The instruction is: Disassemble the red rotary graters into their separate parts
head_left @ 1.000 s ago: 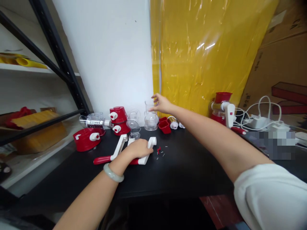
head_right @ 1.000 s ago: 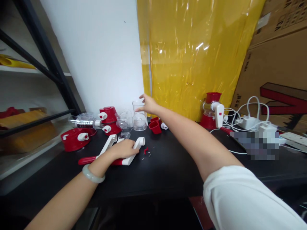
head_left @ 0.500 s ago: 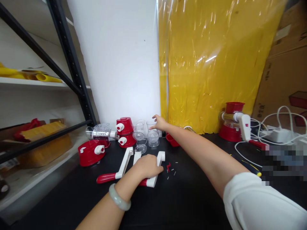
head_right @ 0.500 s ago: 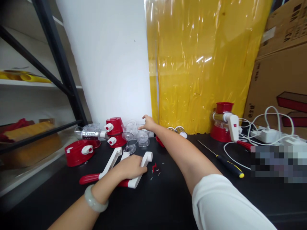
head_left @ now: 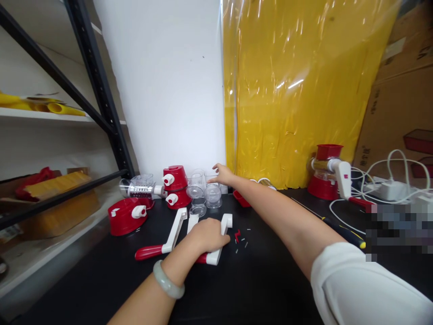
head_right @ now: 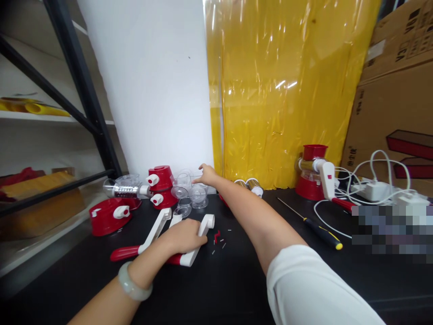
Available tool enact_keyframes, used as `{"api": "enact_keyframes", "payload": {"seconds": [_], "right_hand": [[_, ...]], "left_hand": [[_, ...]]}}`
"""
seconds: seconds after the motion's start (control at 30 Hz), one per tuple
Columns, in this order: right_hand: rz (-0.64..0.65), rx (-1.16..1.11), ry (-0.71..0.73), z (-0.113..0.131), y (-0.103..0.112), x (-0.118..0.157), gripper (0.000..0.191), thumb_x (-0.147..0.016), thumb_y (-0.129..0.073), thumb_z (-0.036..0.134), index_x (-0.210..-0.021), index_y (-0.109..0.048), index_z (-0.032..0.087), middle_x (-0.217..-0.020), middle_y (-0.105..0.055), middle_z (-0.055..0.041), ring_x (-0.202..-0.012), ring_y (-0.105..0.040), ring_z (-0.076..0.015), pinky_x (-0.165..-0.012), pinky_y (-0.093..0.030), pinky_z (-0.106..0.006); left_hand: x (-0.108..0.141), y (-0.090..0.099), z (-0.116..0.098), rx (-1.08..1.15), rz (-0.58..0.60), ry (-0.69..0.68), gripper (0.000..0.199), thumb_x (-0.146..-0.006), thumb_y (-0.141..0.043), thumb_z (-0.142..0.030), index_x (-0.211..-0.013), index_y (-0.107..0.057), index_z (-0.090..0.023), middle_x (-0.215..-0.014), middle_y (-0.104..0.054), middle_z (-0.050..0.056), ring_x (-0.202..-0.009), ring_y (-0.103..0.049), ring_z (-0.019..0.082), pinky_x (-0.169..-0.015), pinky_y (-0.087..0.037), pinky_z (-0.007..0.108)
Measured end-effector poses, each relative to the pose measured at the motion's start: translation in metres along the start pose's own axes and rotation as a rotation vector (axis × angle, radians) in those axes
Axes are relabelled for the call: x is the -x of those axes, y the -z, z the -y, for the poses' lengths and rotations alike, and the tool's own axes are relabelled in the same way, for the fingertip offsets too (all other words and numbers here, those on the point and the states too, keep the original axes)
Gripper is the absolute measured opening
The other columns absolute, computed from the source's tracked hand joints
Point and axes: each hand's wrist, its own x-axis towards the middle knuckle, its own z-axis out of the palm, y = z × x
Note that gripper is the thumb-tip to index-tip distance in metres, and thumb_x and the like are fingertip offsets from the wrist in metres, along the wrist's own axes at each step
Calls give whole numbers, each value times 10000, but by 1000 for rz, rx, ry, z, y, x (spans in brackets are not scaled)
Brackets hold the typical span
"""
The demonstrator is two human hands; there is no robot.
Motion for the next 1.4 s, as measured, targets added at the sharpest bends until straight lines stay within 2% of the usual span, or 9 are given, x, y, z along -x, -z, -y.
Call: {"api": "enact_keyframes", "payload": {"seconds": [0.27, 0.43, 0.53, 0.67, 0.87, 1.03, 1.17, 1.27, 1.4], "right_hand": [[-9, 31, 79, 2, 1, 5, 811, -607, -819, 480, -1254, -521, 91, -1220, -580, -196, -1080, -591, -251, -904, -457, -334], [-12, 81, 159, -5, 47, 31, 590, -851, -612, 446, -1324, -478, 121, -1319, -535, -164, -1171, -543, -200, -974, -413, -293], [57, 260, 197, -30, 99, 78, 430, -918, -518, 372, -1280, -516, 140, -1246, -605, -119, -1079, -589, -166, -932, -429, -260], [73, 451, 21, -86, 156, 175, 318, -910, -495, 343, -1072, -628, 104, -997, -688, -166, -880, -647, -238, -798, -478, -337], [105, 825, -328, -153, 167, 271, 317, -903, -496, 377, -1004, -614, 100, -987, -649, -193, -927, -653, -277, -819, -462, -354], [155, 801, -385, -167, 155, 266, 215, -883, -539, 312, -921, -611, 113, -928, -668, -164, -872, -674, -260, -735, -472, -320], [104, 813, -363, -166, 168, 246, 150, -896, -490, 208, -897, -596, 102, -922, -658, -179, -859, -675, -265, -715, -473, -334], [-138, 819, -283, -148, 184, 227, 246, -953, -392, 293, -984, -558, 115, -964, -627, -175, -881, -659, -274, -721, -477, -358], [-512, 623, 35, -111, 181, 208, 328, -954, -383, 418, -1092, -523, 155, -1019, -591, -147, -896, -630, -259, -742, -490, -359]], "left_hand": [[-2, -2, 4, 22, -8, -19, 363, -726, -476, -433, -785, -688, -144, -889, -713, 175, -786, -684, 331, -602, -460, 354], [-2, 2, 5, 55, -23, -51, 303, -736, -489, -407, -726, -661, -158, -829, -709, 144, -736, -673, 279, -578, -417, 316], [-3, 6, 5, 78, -78, -80, 283, -752, -480, -402, -716, -636, -169, -794, -701, 119, -731, -663, 267, -578, -392, 309], [-5, 10, 6, 154, -176, -98, 242, -768, -478, -379, -769, -621, -184, -814, -699, 91, -743, -657, 244, -582, -378, 295], [-10, 9, 4, 197, -338, -143, 299, -811, -465, -402, -932, -634, -187, -896, -703, 97, -811, -651, 260, -648, -400, 303], [-9, 9, 5, 287, -431, -239, 338, -871, -417, -461, -928, -603, -185, -804, -677, 65, -722, -629, 229, -611, -379, 291], [-5, 11, 8, 426, -476, -269, 272, -892, -420, -442, -879, -533, -194, -775, -687, 44, -705, -632, 214, -617, -395, 291], [-3, 11, 10, 580, -494, -294, 220, -914, -408, -414, -893, -482, -208, -790, -701, 30, -753, -648, 207, -661, -428, 288], [-3, 7, 10, 715, -578, -310, 200, -932, -390, -409, -882, -414, -217, -740, -661, 15, -714, -641, 189, -694, -455, 292]]}}
